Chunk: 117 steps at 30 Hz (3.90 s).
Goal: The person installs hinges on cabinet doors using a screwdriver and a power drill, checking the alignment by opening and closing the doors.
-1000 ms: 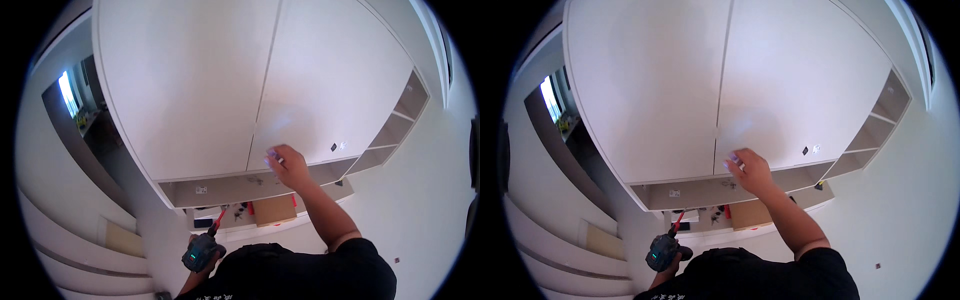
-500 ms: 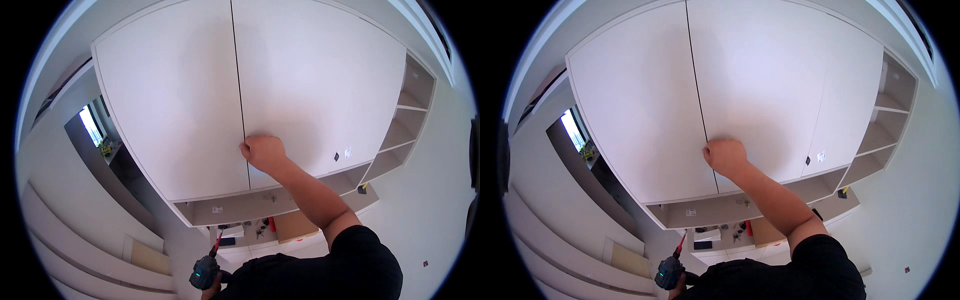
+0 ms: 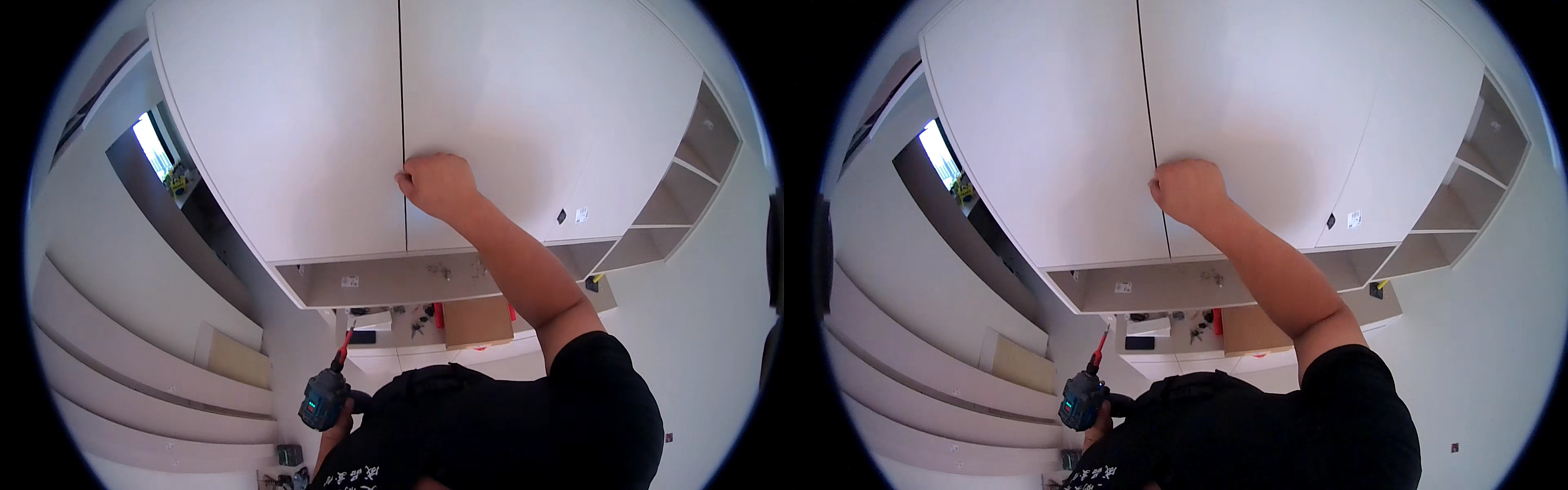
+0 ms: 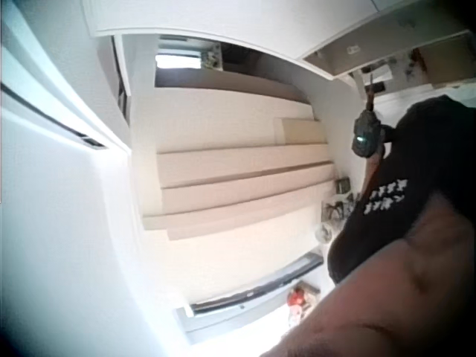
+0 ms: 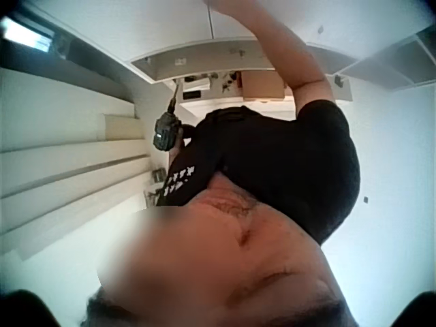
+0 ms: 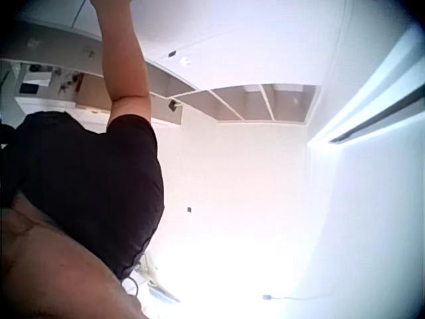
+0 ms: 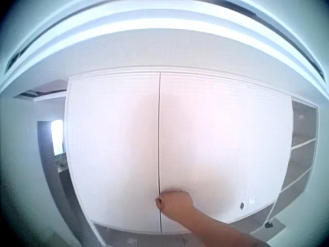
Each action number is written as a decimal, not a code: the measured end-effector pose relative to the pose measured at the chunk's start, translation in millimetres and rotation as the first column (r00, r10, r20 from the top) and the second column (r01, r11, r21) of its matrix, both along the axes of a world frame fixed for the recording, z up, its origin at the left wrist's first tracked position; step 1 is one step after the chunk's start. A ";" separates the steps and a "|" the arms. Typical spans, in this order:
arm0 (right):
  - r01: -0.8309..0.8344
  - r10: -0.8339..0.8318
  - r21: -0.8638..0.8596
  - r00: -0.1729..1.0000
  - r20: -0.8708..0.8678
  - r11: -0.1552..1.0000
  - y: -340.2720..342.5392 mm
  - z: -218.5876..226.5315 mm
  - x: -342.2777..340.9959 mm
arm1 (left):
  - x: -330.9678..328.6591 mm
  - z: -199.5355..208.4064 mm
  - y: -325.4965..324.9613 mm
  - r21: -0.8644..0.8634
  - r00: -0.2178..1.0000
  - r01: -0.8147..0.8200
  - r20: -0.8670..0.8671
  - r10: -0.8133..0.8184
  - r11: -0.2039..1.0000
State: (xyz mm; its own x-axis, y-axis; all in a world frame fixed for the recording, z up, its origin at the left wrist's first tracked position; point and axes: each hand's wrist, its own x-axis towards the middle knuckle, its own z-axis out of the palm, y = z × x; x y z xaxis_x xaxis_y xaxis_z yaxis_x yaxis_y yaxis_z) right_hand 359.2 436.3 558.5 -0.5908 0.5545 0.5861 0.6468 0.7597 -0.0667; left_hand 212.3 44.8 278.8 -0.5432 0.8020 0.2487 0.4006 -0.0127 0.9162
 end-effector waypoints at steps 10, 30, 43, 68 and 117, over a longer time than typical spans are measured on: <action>0.027 -0.021 -0.080 0.997 0.074 0.996 -7.8 8.7 3.1 | -2.7 -10.4 0.6 0.135 0.997 0.060 -0.057 -0.052 0.989; -0.845 0.928 0.386 0.353 -0.115 0.370 -163.7 -13.3 -21.7 | -10.3 13.5 -39.8 -0.132 0.963 0.100 -0.235 -0.129 0.986; -0.957 0.955 -0.105 0.280 -0.101 0.270 -157.6 -66.2 -35.2 | 5.7 -14.9 -61.0 -0.175 0.943 0.165 -0.260 -0.207 0.971; -0.754 0.511 -0.649 0.599 -0.617 0.101 -116.9 -216.1 17.8 | 51.3 133.5 109.1 -0.362 0.946 0.240 -0.122 -0.301 0.901; -0.833 -0.325 -0.317 0.486 -0.811 -0.454 -9.5 -190.7 -156.7 | 20.8 -38.2 -38.9 -0.677 0.391 -0.163 0.623 0.677 0.717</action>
